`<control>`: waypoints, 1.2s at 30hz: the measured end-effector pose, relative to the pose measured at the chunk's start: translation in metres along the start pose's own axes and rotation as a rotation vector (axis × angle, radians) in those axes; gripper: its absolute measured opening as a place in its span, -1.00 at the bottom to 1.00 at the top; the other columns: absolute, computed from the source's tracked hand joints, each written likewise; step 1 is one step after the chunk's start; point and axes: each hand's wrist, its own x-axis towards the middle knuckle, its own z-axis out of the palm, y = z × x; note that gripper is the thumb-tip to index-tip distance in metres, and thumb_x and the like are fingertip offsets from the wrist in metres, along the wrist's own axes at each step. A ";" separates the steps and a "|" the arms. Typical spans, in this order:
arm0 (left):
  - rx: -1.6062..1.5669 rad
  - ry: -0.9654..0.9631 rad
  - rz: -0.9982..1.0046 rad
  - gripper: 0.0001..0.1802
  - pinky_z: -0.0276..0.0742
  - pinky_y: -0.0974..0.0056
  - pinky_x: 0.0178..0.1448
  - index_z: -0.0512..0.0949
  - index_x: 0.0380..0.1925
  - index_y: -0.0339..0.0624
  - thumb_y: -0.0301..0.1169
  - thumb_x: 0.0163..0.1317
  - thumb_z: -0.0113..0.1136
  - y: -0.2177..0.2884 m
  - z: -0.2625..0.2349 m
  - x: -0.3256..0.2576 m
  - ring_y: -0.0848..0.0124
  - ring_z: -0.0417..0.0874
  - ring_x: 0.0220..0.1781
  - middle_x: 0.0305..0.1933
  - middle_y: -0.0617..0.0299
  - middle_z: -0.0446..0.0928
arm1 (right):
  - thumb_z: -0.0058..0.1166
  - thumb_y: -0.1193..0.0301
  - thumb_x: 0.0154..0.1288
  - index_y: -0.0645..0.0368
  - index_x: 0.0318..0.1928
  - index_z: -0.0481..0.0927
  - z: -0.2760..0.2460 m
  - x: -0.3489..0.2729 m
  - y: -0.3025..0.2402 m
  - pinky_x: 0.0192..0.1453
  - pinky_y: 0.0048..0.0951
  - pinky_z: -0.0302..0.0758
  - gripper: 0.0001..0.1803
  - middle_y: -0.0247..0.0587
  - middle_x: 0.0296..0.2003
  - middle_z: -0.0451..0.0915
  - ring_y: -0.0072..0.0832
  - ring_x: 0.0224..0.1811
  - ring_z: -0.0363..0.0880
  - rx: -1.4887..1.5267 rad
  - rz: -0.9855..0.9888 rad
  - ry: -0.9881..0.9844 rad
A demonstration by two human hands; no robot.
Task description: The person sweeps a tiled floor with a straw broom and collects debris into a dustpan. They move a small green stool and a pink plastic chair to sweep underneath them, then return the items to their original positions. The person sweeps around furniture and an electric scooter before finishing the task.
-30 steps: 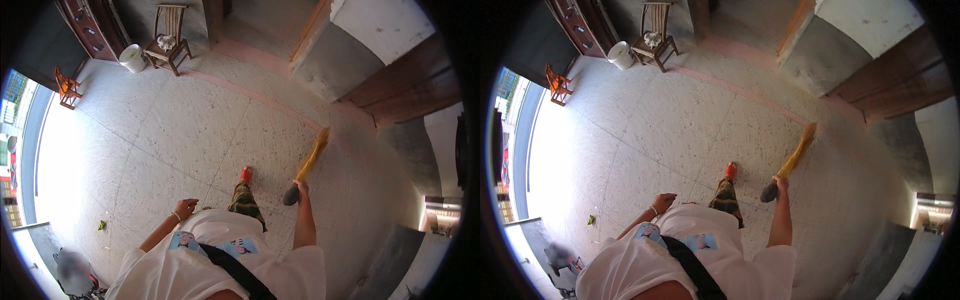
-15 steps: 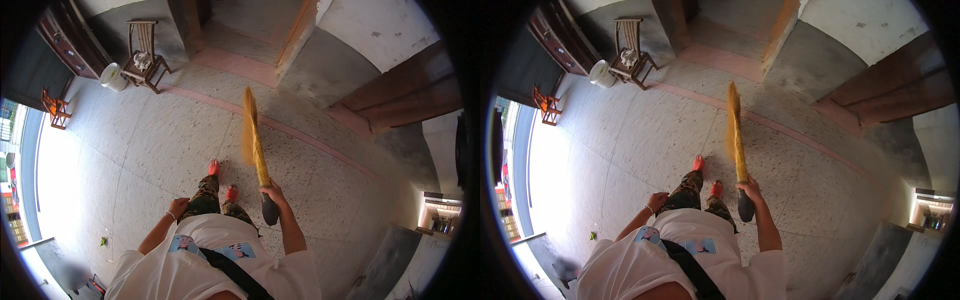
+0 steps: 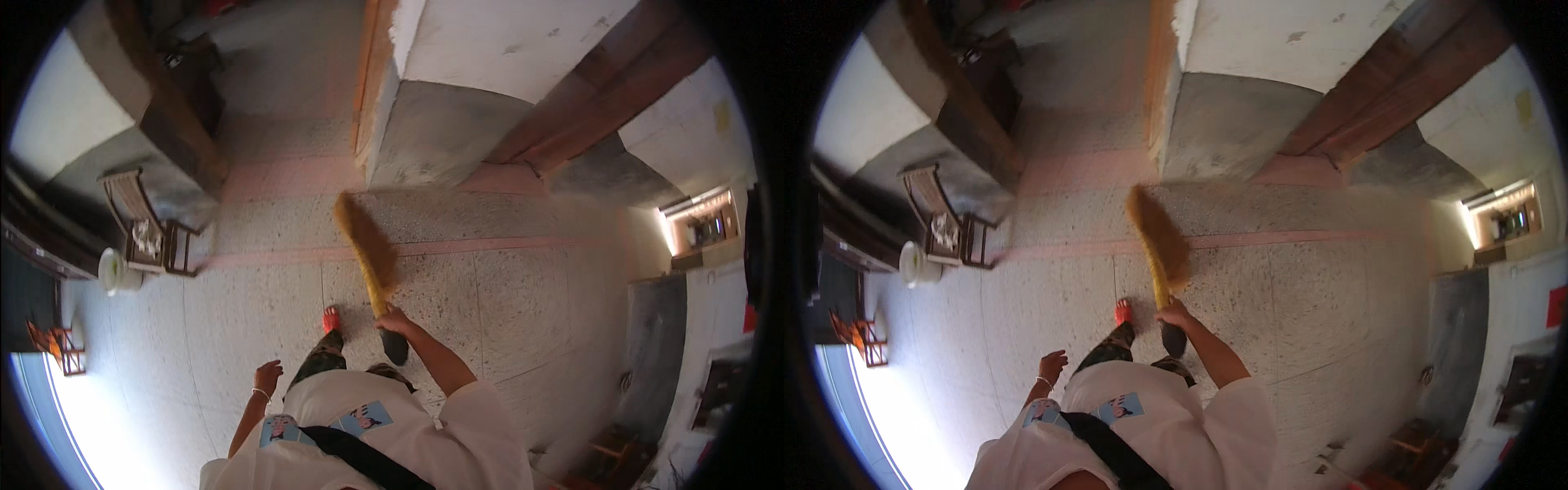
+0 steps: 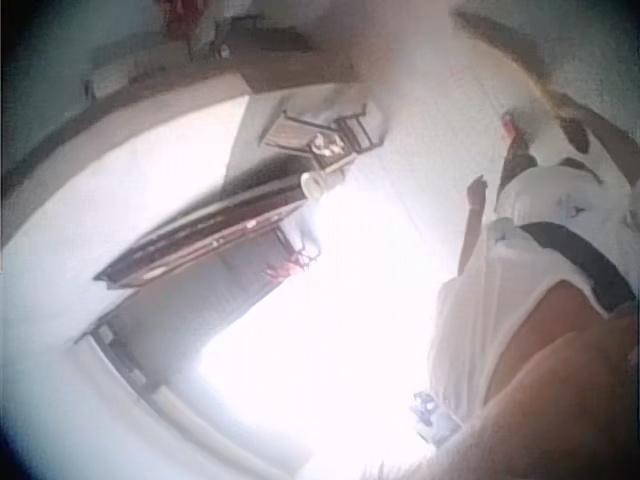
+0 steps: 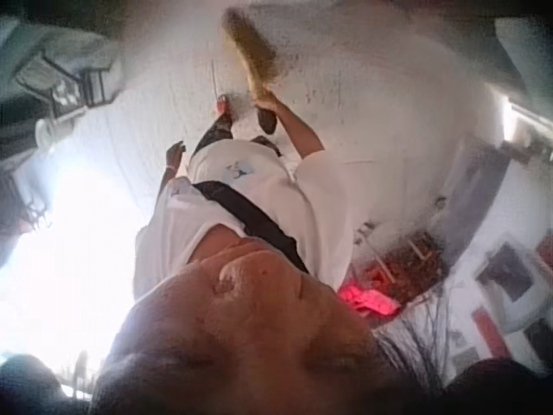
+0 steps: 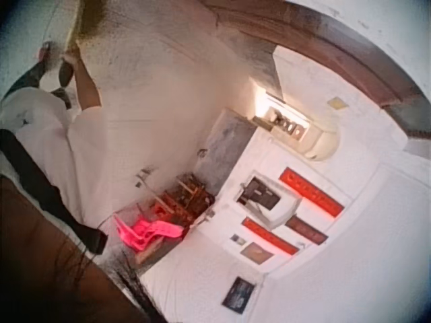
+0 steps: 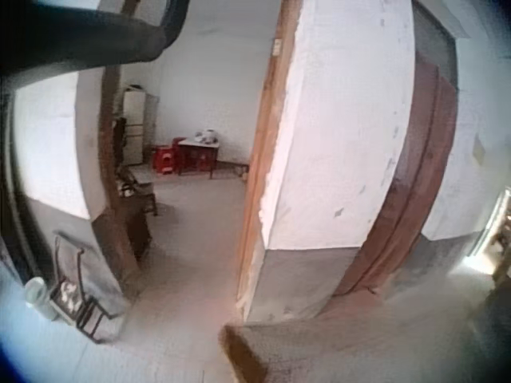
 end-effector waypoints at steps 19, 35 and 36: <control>-0.770 -0.255 -0.285 -0.78 0.54 0.29 -0.18 0.58 -0.32 -0.14 -0.41 0.00 0.07 0.037 -0.020 0.224 0.33 0.60 -0.26 -0.25 0.15 0.57 | 0.23 0.26 -0.30 -0.09 0.30 -0.10 -0.103 -0.210 0.148 -0.10 -0.22 0.45 0.08 0.04 -0.20 0.52 -0.07 -0.14 0.50 -0.231 0.198 0.358; 0.405 -0.294 0.787 -0.84 0.50 0.28 -0.13 0.58 -0.40 -0.04 -0.30 0.05 0.06 0.260 0.045 0.361 0.38 0.56 -0.15 -0.21 0.33 0.56 | 0.30 0.27 -0.34 0.27 0.09 0.23 -0.209 -0.162 0.274 -0.26 -0.37 0.47 -0.13 -0.07 -0.34 0.54 -0.32 -0.29 0.55 0.673 0.265 0.823; 0.163 -0.364 0.543 -0.83 0.50 0.27 -0.13 0.58 -0.38 -0.05 -0.31 0.06 0.05 0.269 0.047 0.369 0.37 0.56 -0.16 -0.22 0.32 0.56 | 0.30 0.28 -0.34 0.26 0.08 0.24 -0.214 -0.159 0.278 -0.26 -0.37 0.47 -0.14 -0.07 -0.33 0.54 -0.33 -0.30 0.55 0.666 0.262 0.855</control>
